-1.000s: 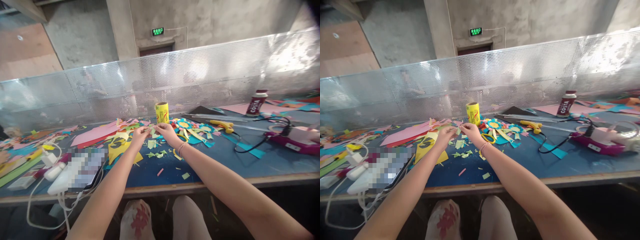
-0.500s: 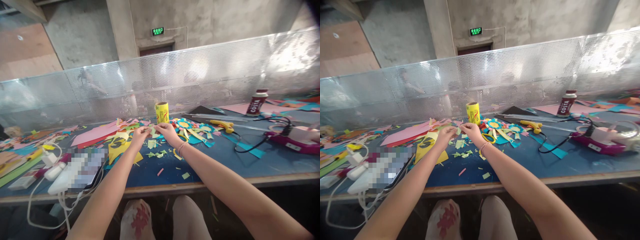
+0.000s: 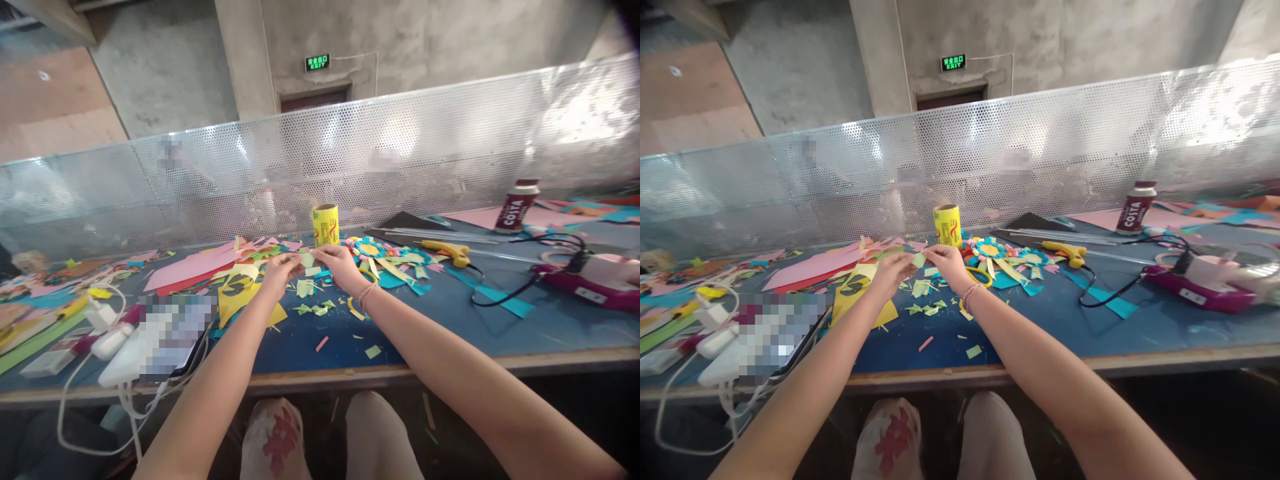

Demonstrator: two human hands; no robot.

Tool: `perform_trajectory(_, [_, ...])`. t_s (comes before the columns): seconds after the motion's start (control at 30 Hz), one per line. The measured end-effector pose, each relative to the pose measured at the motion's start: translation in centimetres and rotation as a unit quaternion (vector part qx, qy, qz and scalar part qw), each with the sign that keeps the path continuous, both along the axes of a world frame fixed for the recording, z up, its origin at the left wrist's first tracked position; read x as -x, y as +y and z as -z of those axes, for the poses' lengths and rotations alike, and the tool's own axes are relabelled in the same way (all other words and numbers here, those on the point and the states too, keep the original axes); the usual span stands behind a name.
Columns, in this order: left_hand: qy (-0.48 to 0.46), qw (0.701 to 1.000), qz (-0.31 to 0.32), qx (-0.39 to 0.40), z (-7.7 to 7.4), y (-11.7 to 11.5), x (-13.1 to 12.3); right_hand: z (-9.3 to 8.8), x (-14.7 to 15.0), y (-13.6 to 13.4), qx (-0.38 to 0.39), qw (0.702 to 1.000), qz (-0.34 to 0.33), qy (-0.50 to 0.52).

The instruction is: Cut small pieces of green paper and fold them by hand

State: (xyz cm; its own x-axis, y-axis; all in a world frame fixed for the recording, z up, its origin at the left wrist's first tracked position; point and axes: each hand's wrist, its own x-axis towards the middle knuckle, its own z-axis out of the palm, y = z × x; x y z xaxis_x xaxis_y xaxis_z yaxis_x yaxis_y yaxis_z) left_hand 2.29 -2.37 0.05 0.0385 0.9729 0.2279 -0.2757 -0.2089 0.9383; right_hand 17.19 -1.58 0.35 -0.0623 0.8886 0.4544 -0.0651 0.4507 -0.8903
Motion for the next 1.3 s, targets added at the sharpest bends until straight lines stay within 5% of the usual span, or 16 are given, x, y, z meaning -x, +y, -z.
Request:
perform_trajectory(0.83, [0.031, 0.999, 0.01, -0.018, -0.03, -0.25, 0.06, 0.44, 0.18, 0.35, 0.001, 1.0, -0.021, 0.003])
perform_trajectory(1.07, [0.138, 0.987, -0.045, -0.066, 0.13, -0.17, 0.12, 0.56, 0.29, 0.31, 0.005, 1.0, 0.002, 0.007])
perform_trajectory(1.3, [0.196, 0.977, -0.037, -0.08, 0.22, -0.34, -0.05, 0.84, 0.46, 0.28, -0.015, 0.999, 0.0, -0.042])
